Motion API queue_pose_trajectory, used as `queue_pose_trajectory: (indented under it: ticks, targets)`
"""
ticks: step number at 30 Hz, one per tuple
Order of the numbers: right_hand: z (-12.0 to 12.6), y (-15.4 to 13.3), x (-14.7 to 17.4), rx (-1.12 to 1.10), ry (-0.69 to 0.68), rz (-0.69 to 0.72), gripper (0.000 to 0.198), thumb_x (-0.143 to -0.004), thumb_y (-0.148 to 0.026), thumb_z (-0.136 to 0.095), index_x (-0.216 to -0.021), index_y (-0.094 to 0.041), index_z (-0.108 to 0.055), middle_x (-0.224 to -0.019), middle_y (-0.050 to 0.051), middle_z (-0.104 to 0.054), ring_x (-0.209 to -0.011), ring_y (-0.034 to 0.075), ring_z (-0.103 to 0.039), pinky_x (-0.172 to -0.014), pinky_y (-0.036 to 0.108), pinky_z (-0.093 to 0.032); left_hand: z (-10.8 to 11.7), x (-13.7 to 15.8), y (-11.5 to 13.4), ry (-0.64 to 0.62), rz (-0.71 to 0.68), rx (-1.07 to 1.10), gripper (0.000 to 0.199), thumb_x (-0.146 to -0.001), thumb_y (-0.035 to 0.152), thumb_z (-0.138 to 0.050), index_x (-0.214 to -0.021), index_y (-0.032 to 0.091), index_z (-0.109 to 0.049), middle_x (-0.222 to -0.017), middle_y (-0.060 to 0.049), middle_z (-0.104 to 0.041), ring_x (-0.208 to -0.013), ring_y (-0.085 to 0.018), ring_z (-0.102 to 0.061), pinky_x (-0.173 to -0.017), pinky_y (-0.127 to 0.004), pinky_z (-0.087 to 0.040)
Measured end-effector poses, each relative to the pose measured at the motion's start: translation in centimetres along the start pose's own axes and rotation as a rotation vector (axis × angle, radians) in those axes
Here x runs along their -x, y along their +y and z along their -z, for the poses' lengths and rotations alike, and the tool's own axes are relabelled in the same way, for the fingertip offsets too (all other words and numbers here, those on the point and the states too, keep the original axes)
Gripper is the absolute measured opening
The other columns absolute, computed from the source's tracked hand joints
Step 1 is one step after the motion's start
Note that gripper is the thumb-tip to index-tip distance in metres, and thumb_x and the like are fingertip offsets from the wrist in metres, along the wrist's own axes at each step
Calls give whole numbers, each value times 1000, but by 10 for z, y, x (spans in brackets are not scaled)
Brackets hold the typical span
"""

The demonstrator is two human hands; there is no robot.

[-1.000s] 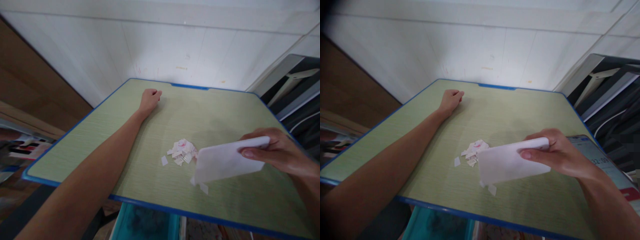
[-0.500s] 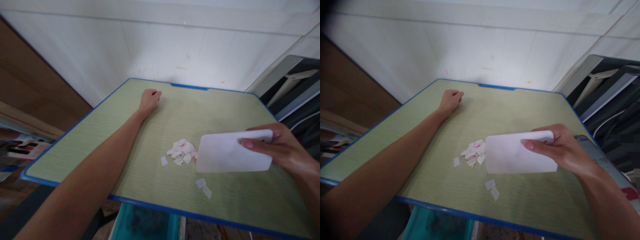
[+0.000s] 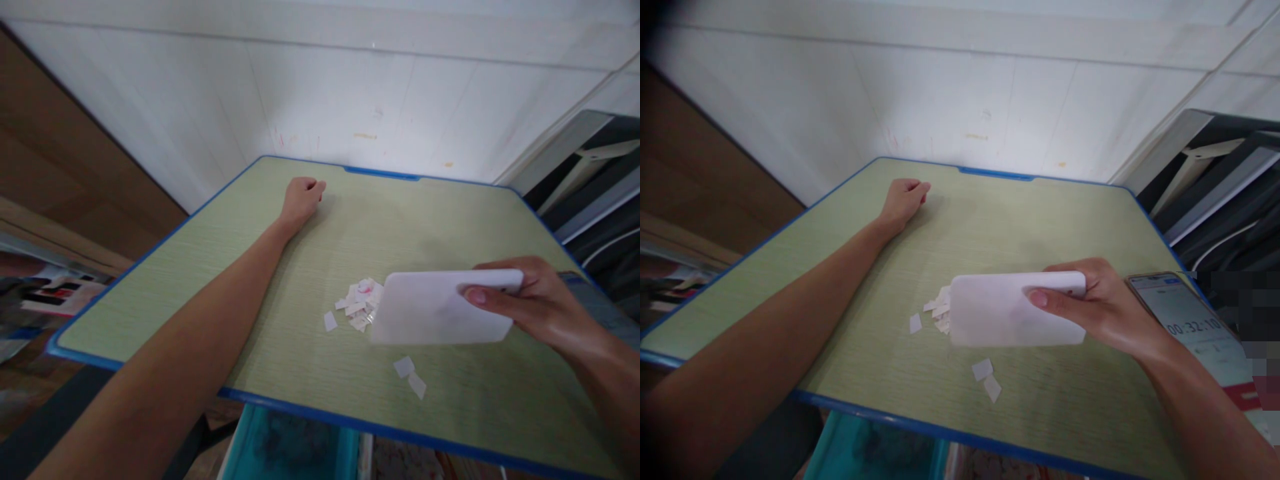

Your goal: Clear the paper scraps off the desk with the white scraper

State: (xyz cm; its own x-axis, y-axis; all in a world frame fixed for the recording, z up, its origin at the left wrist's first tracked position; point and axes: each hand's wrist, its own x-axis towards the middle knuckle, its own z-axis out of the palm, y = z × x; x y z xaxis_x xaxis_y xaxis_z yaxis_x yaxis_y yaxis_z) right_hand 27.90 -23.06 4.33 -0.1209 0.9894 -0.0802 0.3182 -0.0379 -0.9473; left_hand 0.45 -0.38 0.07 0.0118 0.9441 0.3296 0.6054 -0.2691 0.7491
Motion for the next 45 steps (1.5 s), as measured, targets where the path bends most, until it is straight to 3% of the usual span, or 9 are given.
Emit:
queue_pose_trajectory:
  ticks: [3, 8, 17, 24, 30, 38, 45]
  targets:
    - [0, 0, 0, 10, 2, 9, 28, -64, -40, -87, -54, -19, -72, -45, -2, -52, -39, 10, -43, -36, 20, -26, 0, 0, 0, -4, 7, 5, 33, -83, 28, -49, -51, 21, -44, -50, 2, -37, -59, -12, -38, -62, -29, -30]
    - [9, 2, 4, 5, 124, -12, 31, -66, -44, -86, -53, -21, -70, -42, -2, -54, -35, 10, -43, -33, 22, -24, -1, 0, -1, -7, 22, 1, 30, -81, 29, -48, -53, 21, -45, -52, 1, -38, -61, -13, -38, -63, -29, -31]
    - [-7, -1, -2, -46, -66, -25, 26, -60, -36, -89, -52, -19, -71, -45, -3, -50, -40, 9, -42, -36, 20, -24, -1, 1, -1, 0, 6, 16, 32, -82, 29, -47, -51, 20, -44, -52, 1, -39, -60, -12, -37, -63, -30, -30]
    - [1, 7, 2, -51, 9, -26, 21, -67, -39, -86, -65, -20, -77, -52, -1, -60, -44, 11, -48, -38, 20, -31, -1, 2, 1, 2, 15, 0, 32, -83, 28, -48, -52, 20, -44, -52, 2, -39, -61, -12, -39, -64, -29, -32]
    - [-13, -1, -4, -10, -91, 30, 28, -62, -37, -88, -52, -18, -70, -47, -4, -49, -43, 8, -41, -38, 19, -26, -1, 0, -1, 3, 2, -3, 33, -83, 28, -48, -52, 20, -44, -52, 2, -39, -60, -11, -38, -64, -29, -31]
    - [14, 14, -5, -18, 6, -4, 30, -66, -45, -85, -56, -20, -73, -47, -2, -52, -40, 9, -43, -37, 20, -27, -2, 0, -2, -2, -11, -17, 33, -83, 32, -46, -52, 20, -45, -52, 2, -39, -59, -11, -38, -64, -29, -29]
    - [-5, 3, -3, 28, -170, 4, 25, -68, -44, -82, -60, -21, -77, -49, -2, -52, -43, 10, -43, -38, 20, -28, -2, -2, -2, 0, -5, -17, 32, -83, 30, -47, -52, 20, -45, -51, 2, -39, -59, -11, -37, -64, -29, -29]
